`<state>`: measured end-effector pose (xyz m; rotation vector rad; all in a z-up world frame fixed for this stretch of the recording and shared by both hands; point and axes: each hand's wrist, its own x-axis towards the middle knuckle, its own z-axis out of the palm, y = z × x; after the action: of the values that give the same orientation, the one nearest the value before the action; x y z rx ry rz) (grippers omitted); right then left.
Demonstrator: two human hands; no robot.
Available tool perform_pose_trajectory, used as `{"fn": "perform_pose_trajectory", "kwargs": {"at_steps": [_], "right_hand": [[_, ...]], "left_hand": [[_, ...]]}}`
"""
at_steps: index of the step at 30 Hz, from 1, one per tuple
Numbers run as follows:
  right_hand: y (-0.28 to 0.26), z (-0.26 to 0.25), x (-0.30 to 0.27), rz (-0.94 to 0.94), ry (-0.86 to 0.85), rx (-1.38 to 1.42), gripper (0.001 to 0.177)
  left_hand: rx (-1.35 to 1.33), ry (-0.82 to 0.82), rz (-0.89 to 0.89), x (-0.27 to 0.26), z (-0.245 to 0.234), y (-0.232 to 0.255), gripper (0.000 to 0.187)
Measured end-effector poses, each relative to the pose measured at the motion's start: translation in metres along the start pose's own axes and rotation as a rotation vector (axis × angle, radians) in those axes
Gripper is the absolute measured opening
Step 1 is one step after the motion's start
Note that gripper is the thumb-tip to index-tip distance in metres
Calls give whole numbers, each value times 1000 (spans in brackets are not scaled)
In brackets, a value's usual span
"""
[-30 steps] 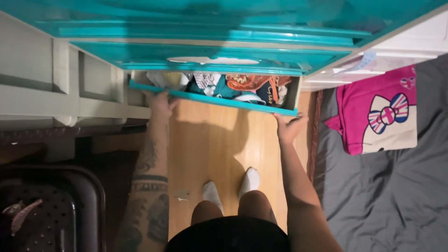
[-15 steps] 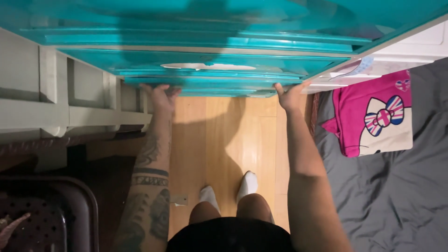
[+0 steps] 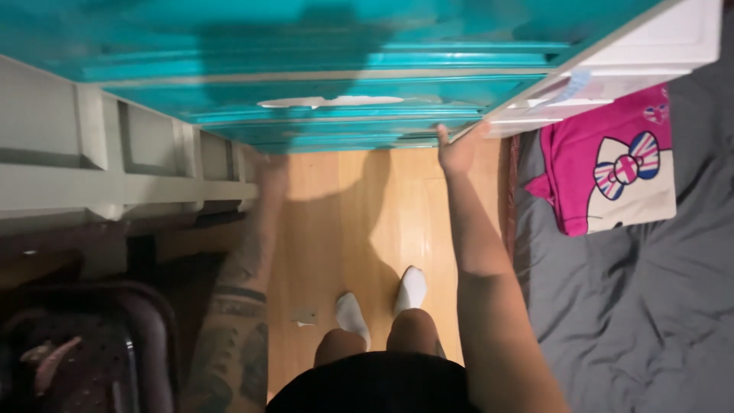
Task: Sort socks and organize clothes in a dresser.
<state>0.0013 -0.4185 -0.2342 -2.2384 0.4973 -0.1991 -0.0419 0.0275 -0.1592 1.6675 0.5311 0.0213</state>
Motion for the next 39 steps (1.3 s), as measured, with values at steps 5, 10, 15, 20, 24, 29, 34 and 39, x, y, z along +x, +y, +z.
{"fn": "perform_pose_trajectory", "kwargs": {"at_steps": [5,10,15,20,24,29,34,39], "right_hand": [[-68,-73,-47,90,0,84,116],[-62,-143,-60,222,34,291,99],[-68,-252,-35,682,10,942,67],[39,-257,30,716,50,1462,59],[96,-236,99,738,10,1546,71],[69,-261,155,859,-122,1621,108],[101,-230,182,829,-207,1543,110],[109,-228,196,817,-230,1528,104]], "left_hand": [[107,-237,-27,-113,86,42,107],[305,-375,41,-194,143,107,98],[177,-545,67,-233,212,137,80],[167,-642,43,-254,317,168,51],[-8,-649,-8,-240,414,123,45],[73,-392,56,-231,523,124,63],[-155,-216,121,-175,591,130,84],[153,-168,123,-151,606,138,65]]}}
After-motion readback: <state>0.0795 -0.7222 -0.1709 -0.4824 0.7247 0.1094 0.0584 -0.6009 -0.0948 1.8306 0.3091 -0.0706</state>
